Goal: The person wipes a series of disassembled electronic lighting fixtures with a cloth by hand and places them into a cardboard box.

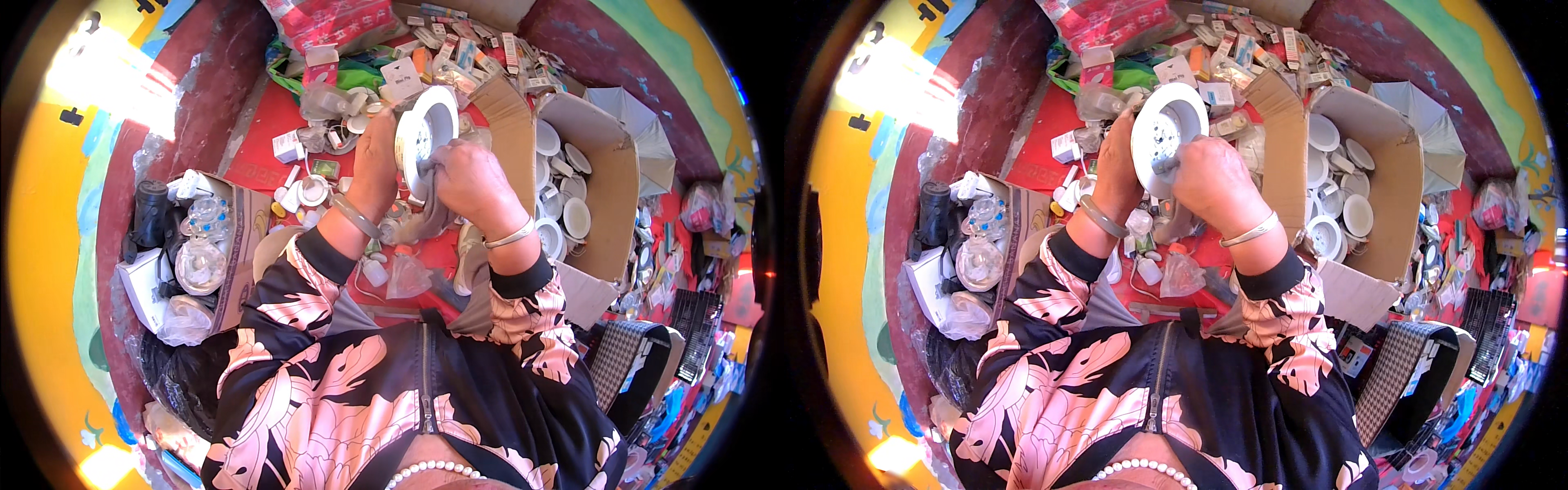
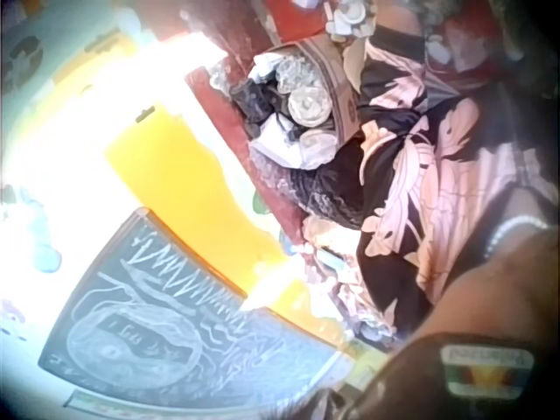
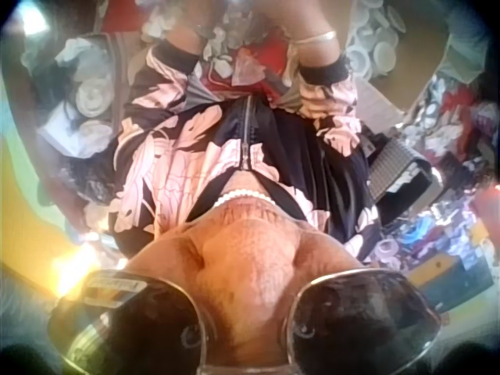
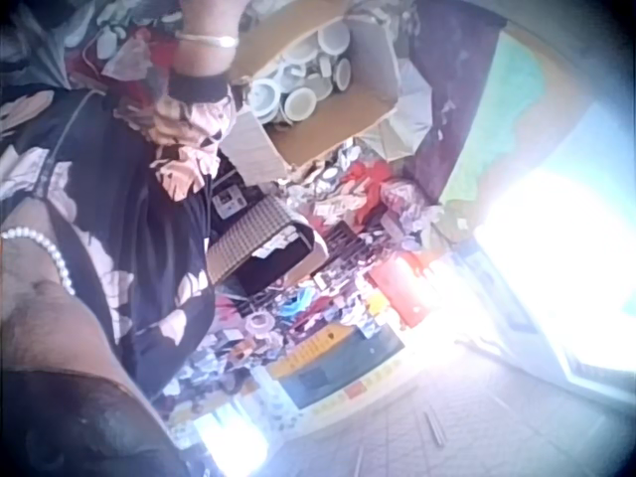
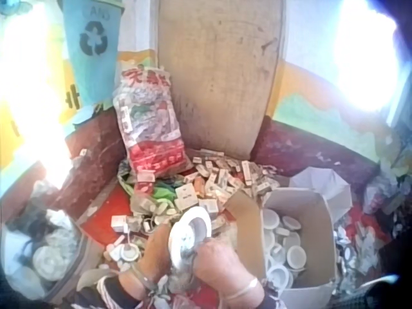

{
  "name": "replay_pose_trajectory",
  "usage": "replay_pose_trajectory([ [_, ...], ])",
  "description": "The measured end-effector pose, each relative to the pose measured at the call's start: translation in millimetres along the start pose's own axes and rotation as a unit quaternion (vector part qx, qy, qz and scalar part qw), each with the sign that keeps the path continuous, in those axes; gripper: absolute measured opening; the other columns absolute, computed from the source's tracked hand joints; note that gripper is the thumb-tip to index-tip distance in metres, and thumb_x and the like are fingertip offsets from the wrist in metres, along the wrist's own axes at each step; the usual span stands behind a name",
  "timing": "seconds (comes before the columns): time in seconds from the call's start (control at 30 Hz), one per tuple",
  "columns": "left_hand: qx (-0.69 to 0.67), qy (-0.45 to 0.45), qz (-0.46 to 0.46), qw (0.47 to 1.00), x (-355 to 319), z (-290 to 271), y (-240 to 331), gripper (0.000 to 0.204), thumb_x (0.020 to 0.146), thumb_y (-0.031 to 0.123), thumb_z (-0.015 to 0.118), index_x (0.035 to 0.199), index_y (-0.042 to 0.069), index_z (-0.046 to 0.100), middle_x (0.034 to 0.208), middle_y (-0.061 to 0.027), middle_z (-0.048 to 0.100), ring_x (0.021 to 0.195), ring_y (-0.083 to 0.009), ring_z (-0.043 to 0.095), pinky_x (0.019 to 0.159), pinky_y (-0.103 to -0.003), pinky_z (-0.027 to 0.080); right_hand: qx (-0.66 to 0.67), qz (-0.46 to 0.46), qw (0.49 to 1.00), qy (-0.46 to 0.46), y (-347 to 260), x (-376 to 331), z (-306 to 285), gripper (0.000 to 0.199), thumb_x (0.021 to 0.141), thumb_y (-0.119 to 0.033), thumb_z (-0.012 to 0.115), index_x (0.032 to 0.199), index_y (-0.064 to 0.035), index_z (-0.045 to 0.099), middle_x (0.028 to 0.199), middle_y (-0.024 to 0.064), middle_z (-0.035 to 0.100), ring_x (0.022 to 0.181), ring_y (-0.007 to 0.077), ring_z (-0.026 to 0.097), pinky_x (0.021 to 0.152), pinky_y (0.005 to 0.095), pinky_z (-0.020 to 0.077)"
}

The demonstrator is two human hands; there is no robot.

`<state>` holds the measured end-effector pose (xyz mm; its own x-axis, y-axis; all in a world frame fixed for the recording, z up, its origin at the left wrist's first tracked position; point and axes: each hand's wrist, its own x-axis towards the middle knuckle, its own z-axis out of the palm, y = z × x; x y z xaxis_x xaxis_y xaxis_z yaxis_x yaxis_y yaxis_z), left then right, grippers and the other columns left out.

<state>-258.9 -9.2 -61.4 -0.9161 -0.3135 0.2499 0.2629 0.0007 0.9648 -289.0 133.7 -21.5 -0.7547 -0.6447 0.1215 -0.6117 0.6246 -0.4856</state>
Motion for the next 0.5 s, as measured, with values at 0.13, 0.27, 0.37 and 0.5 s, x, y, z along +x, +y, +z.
replay_pose_trajectory([
  [0.13, -0.085, 0.004, 0.049, 0.995, 0, 3, 7, 0.033, 0.095, 0.019, 0.037, 0.118, -0.001, 0.048, 0.111, -0.0147, 0.057, 0.102, -0.0244, 0.056, 0.087, -0.032, 0.044, 0.161, 0.074, 0.98, -0.091, -12, 7, -20, 0.019, 0.075, -0.007, 0.052, 0.082, 0.0025, 0.067, 0.087, 0.0218, 0.064, 0.077, 0.0378, 0.062, 0.074, 0.0391, 0.0502],
  [0.27, -0.196, -0.006, 0.009, 0.981, 7, -1, 6, 0.04, 0.085, 0.008, 0.053, 0.123, -0.001, 0.045, 0.113, -0.0161, 0.055, 0.104, -0.0243, 0.056, 0.087, -0.031, 0.044, 0.584, 0.123, 0.796, -0.101, 9, 7, -13, 0.021, 0.081, -0.006, 0.053, 0.097, 0.0039, 0.064, 0.091, 0.0142, 0.066, 0.077, 0.0252, 0.065, 0.073, 0.0337, 0.0521],
  [0.37, 0.033, 0.021, 0.105, 0.994, 7, -4, 6, 0.034, 0.091, 0.014, 0.046, 0.122, 0.001, 0.047, 0.104, -0.0087, 0.057, 0.093, -0.0167, 0.056, 0.081, -0.027, 0.044, 0.784, 0.072, 0.611, -0.077, 32, 11, -16, 0.023, 0.085, -0.004, 0.052, 0.106, 0.0039, 0.059, 0.096, 0.0126, 0.065, 0.085, 0.0199, 0.064, 0.075, 0.0308, 0.0531],
  [0.5, 0.262, 0.035, 0.179, 0.948, 11, -24, -21, 0.047, 0.076, 0.011, 0.065, 0.12, 0.002, 0.048, 0.108, -0.0138, 0.058, 0.097, -0.0249, 0.059, 0.078, -0.031, 0.048, 0.669, -0.014, 0.737, 0.094, 58, 1, -50, 0.023, 0.089, -0.006, 0.051, 0.109, 0.0047, 0.057, 0.099, 0.0117, 0.064, 0.087, 0.0177, 0.063, 0.078, 0.0281, 0.0508],
])
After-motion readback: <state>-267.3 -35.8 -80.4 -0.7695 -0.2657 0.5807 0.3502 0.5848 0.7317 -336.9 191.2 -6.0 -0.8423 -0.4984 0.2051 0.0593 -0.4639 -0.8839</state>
